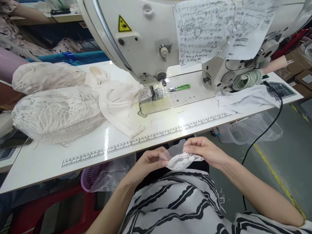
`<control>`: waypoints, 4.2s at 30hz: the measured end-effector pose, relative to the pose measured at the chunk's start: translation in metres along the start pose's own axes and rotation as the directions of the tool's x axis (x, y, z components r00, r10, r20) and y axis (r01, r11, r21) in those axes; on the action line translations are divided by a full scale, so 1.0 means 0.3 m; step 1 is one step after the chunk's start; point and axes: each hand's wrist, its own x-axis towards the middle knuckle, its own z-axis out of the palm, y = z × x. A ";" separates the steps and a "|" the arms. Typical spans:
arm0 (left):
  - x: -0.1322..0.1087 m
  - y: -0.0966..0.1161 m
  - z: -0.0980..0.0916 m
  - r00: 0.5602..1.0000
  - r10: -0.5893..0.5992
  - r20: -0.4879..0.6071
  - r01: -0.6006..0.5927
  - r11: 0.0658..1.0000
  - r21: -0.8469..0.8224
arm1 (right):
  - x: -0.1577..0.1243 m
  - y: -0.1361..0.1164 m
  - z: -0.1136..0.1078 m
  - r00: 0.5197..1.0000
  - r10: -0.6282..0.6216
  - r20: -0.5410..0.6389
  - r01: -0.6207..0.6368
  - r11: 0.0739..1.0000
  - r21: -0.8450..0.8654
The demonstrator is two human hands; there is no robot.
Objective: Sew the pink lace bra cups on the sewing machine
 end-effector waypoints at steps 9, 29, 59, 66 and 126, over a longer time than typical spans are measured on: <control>-0.014 -0.065 0.012 0.999 0.024 -0.042 -0.030 0.990 -0.136 | -0.034 0.026 -0.081 0.989 -0.140 0.051 0.138 0.990 0.043; -0.058 -0.029 -0.041 0.994 -0.004 -0.107 0.009 0.999 0.047 | 0.094 0.008 0.014 0.921 0.025 0.389 0.079 0.965 -0.250; -0.078 -0.026 -0.003 0.981 -0.156 -0.117 0.139 0.980 -0.144 | 0.137 -0.008 0.038 0.912 0.070 0.403 0.093 0.924 -0.372; -0.085 -0.027 -0.022 0.982 -0.143 -0.119 0.127 0.983 -0.130 | 0.135 0.001 0.023 0.920 0.095 0.380 0.026 0.953 -0.301; -0.093 -0.046 0.027 0.963 -0.085 -0.254 0.060 0.992 -0.107 | 0.151 0.003 0.096 0.959 0.065 0.277 0.023 0.952 -0.305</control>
